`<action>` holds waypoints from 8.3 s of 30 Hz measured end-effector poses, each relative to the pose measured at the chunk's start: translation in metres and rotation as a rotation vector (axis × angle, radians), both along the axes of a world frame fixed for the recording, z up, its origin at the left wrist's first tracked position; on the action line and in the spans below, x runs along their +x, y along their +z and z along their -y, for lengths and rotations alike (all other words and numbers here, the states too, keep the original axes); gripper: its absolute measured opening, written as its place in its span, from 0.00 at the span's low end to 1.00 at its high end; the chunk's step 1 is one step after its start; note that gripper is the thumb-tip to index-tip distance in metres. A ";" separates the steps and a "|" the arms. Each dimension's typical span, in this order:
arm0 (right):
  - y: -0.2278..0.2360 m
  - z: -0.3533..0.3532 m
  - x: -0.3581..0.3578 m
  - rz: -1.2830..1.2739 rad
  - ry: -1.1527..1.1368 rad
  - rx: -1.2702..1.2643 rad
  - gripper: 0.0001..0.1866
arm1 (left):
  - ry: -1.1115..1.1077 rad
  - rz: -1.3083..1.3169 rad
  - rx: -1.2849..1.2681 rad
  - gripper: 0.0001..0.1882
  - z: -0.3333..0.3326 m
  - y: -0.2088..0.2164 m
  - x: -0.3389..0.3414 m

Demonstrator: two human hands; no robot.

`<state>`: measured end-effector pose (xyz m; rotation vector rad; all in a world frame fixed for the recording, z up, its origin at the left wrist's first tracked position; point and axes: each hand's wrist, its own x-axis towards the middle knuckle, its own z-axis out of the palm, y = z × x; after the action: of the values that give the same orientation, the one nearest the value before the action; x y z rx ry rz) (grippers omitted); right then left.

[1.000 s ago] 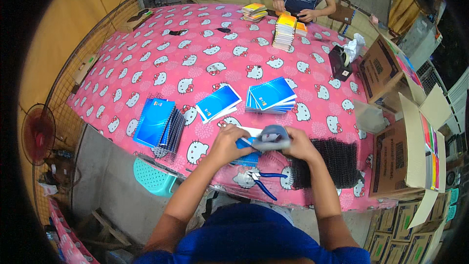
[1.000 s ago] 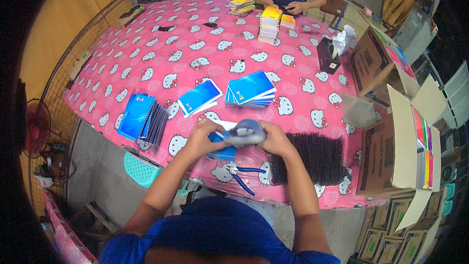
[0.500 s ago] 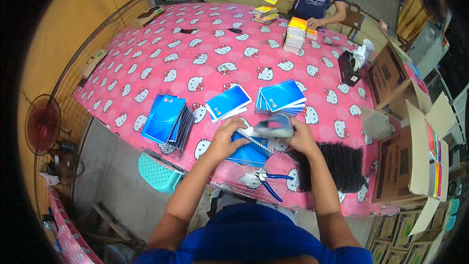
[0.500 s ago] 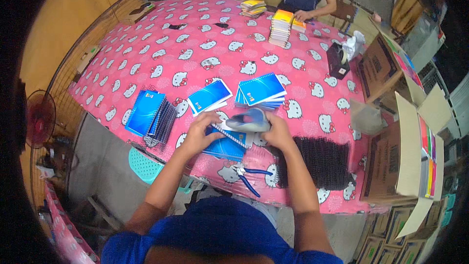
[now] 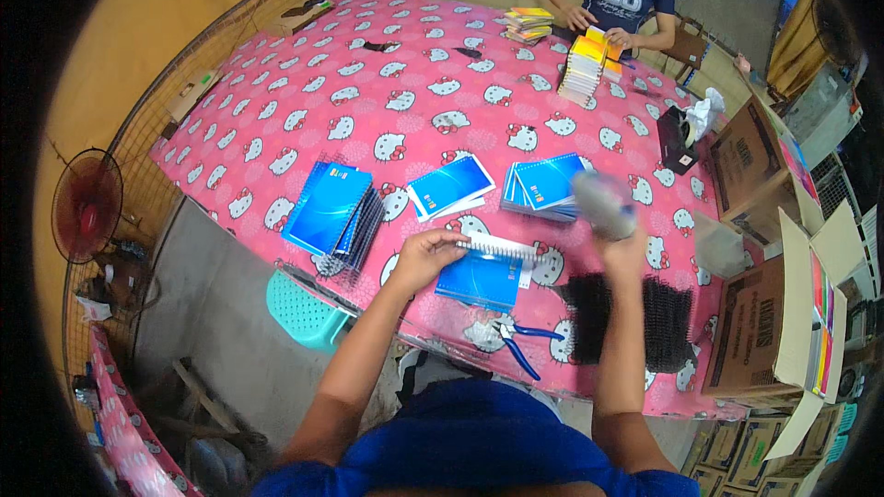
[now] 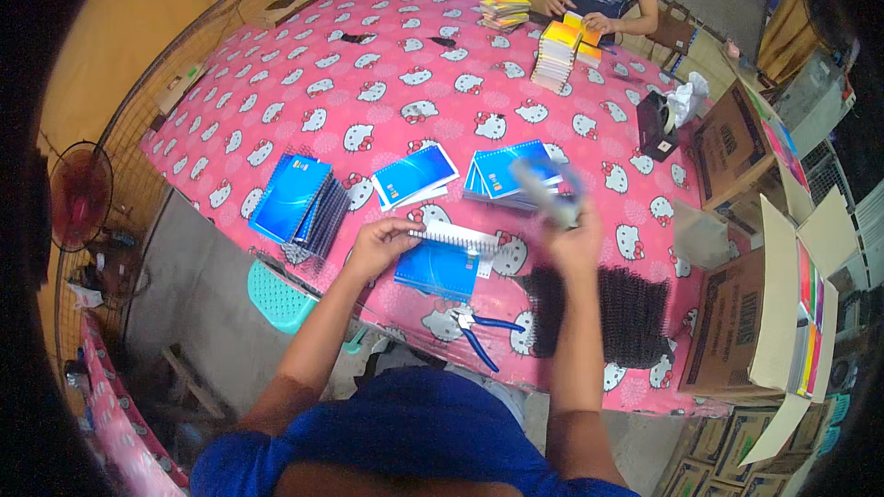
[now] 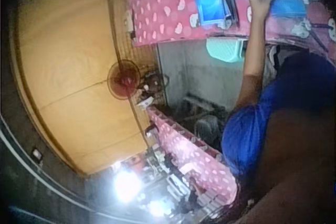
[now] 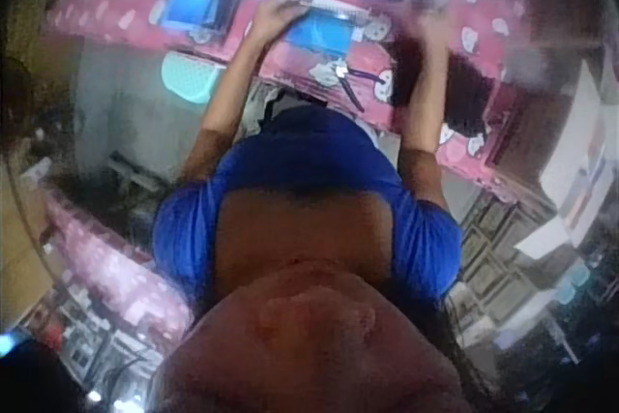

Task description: The person binds blue notebooks by hand, sliding a spiral binding onto each stack of pages and then stacking them.

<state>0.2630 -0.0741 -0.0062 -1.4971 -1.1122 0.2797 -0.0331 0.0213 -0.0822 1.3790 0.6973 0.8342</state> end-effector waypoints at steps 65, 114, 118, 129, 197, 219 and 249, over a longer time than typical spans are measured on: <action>-0.074 -0.075 -0.050 0.403 0.476 -0.703 0.36 | 0.137 0.395 -0.694 0.18 0.106 0.086 -0.035; -0.025 0.065 -0.083 0.171 0.640 -0.632 0.16 | -0.537 -0.762 0.070 0.39 -0.019 0.050 0.026; -0.006 0.093 -0.010 0.537 -0.323 -0.591 0.15 | -0.736 -0.955 0.374 0.41 -0.042 0.013 0.038; -0.022 0.093 0.007 0.575 -0.283 -0.442 0.10 | -0.264 -0.785 0.384 0.19 -0.037 0.000 0.029; 0.030 0.026 -0.014 0.857 0.095 -0.648 0.11 | 0.377 -0.512 0.973 0.10 0.069 0.035 0.016; -0.010 0.035 -0.014 -0.304 0.448 -0.256 0.24 | 0.204 -0.441 0.931 0.12 0.045 0.047 0.032; -0.031 0.007 -0.003 -0.072 0.645 -0.484 0.24 | -0.054 -0.406 0.872 0.13 0.009 0.056 0.017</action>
<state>0.2600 -0.0811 -0.0369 -1.4766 -1.5189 1.1024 -0.0164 0.0123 -0.0260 2.3873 0.6134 0.8590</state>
